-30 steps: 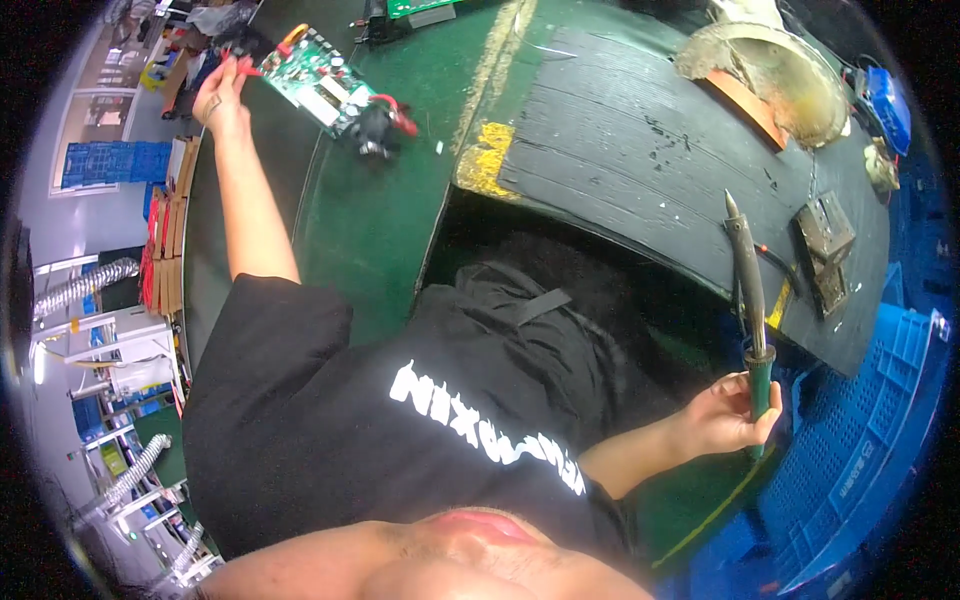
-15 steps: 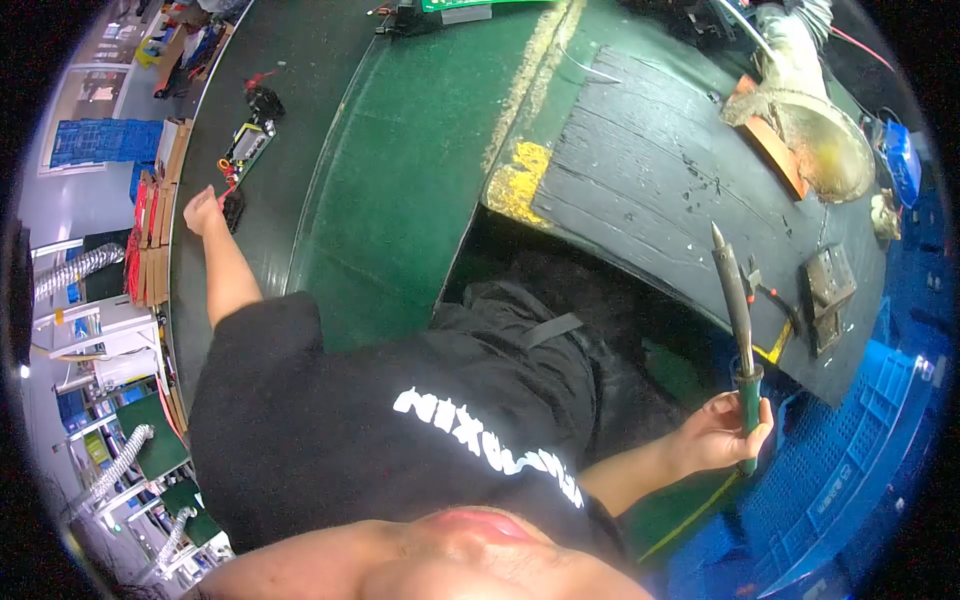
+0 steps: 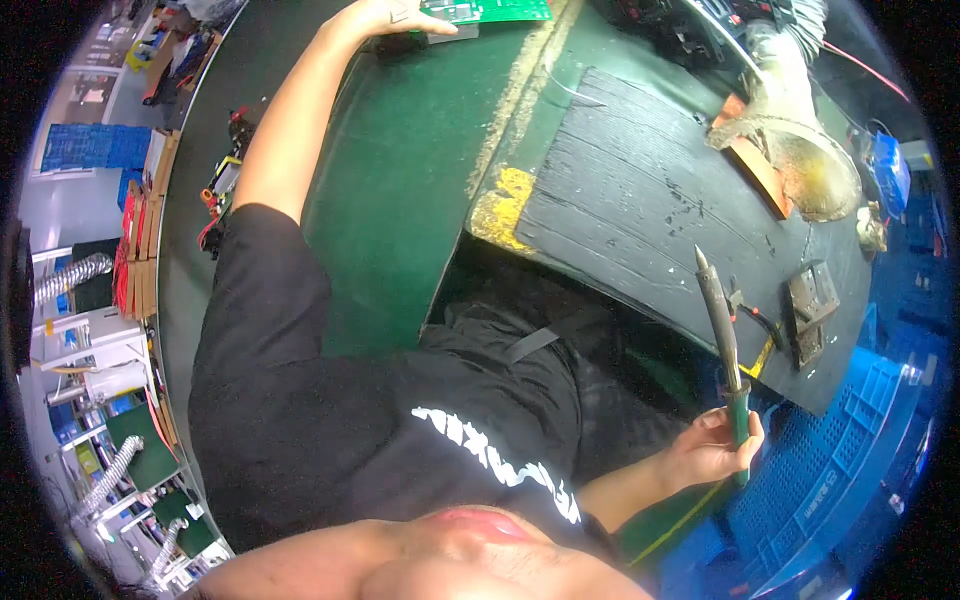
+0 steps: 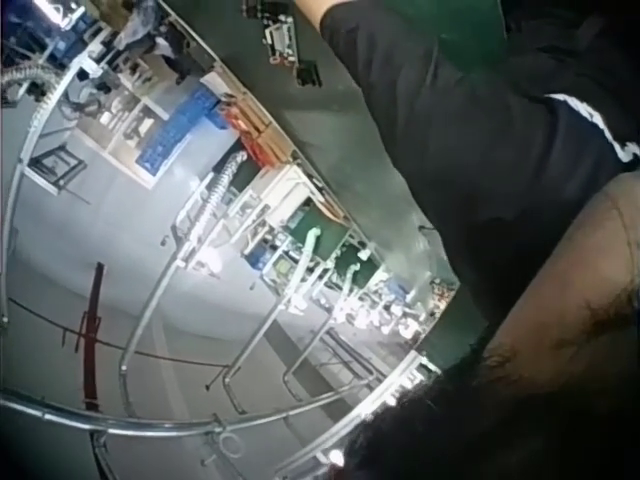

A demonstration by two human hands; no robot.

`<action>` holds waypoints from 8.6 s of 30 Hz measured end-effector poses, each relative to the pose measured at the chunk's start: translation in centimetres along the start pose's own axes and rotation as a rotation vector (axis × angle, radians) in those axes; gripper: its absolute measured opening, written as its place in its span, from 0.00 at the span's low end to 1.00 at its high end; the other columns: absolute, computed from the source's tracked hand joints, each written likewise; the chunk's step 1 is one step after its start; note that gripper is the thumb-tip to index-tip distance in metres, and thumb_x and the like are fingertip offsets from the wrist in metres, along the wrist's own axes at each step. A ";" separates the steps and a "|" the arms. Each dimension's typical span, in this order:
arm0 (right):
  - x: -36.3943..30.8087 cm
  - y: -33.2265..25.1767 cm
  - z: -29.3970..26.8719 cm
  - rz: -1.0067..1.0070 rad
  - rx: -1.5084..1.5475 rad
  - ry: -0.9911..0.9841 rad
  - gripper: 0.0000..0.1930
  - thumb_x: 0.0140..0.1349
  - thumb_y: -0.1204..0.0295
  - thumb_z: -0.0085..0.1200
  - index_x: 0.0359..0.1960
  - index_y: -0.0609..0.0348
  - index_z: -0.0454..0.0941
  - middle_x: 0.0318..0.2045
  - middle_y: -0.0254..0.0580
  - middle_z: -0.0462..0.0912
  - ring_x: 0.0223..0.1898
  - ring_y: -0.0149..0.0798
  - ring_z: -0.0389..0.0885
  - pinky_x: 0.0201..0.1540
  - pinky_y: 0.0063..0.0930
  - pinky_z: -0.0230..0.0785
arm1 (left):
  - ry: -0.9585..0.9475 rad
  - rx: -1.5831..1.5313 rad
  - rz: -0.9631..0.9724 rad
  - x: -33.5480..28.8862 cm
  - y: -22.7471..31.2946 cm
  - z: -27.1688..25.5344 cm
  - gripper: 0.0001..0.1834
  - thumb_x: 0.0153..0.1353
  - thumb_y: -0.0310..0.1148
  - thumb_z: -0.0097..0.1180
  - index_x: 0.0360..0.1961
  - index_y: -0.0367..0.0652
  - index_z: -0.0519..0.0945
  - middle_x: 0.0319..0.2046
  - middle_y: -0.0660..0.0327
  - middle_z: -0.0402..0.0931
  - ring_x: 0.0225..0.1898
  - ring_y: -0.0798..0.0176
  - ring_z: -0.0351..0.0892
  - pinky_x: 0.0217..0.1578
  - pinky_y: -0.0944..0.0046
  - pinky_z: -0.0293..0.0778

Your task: Solder wires and assemble components onto an electronic circuit board.

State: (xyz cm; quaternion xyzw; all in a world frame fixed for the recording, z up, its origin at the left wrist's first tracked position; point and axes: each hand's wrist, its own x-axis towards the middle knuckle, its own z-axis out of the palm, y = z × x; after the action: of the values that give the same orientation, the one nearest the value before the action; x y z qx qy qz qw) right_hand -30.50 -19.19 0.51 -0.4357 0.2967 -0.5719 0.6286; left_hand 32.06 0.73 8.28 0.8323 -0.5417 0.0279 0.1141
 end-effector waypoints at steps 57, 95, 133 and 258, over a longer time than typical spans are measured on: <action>2.2 0.3 -2.1 -0.020 0.065 -0.046 0.23 0.71 0.55 0.48 0.47 0.68 0.81 0.34 0.52 0.86 0.20 0.34 0.77 0.24 0.21 0.72 | -0.025 0.185 -0.103 -3.8 12.6 3.4 0.30 0.46 0.50 0.74 0.39 0.36 0.78 0.37 0.47 0.76 0.41 0.44 0.79 0.43 0.48 0.77; -3.4 -1.5 -8.4 -0.149 -0.055 0.371 0.24 0.71 0.53 0.46 0.47 0.65 0.80 0.28 0.52 0.85 0.19 0.34 0.78 0.17 0.20 0.68 | -0.235 -0.013 0.279 -1.3 21.9 5.0 0.39 0.43 0.36 0.76 0.59 0.45 0.77 0.46 0.54 0.75 0.49 0.48 0.76 0.51 0.55 0.75; -1.9 -1.4 -7.6 -0.112 -0.039 0.351 0.24 0.70 0.53 0.47 0.47 0.65 0.80 0.26 0.50 0.84 0.20 0.35 0.77 0.24 0.22 0.69 | -0.229 -0.269 0.482 8.2 18.9 6.6 0.12 0.57 0.29 0.60 0.42 0.40 0.75 0.38 0.53 0.77 0.42 0.52 0.80 0.47 0.58 0.76; -2.9 -1.3 -8.5 -0.082 0.045 0.389 0.23 0.70 0.56 0.48 0.46 0.69 0.81 0.23 0.50 0.83 0.19 0.36 0.76 0.26 0.25 0.69 | -0.189 -0.845 0.104 2.7 25.0 4.0 0.07 0.70 0.30 0.58 0.44 0.38 0.77 0.28 0.68 0.74 0.28 0.77 0.69 0.32 0.74 0.69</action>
State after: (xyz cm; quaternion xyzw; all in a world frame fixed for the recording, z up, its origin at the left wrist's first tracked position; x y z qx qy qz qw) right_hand -39.01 -18.13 -2.46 -0.3146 0.3816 -0.6769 0.5451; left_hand 10.14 -12.24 8.86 0.6831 -0.5548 -0.2668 0.3929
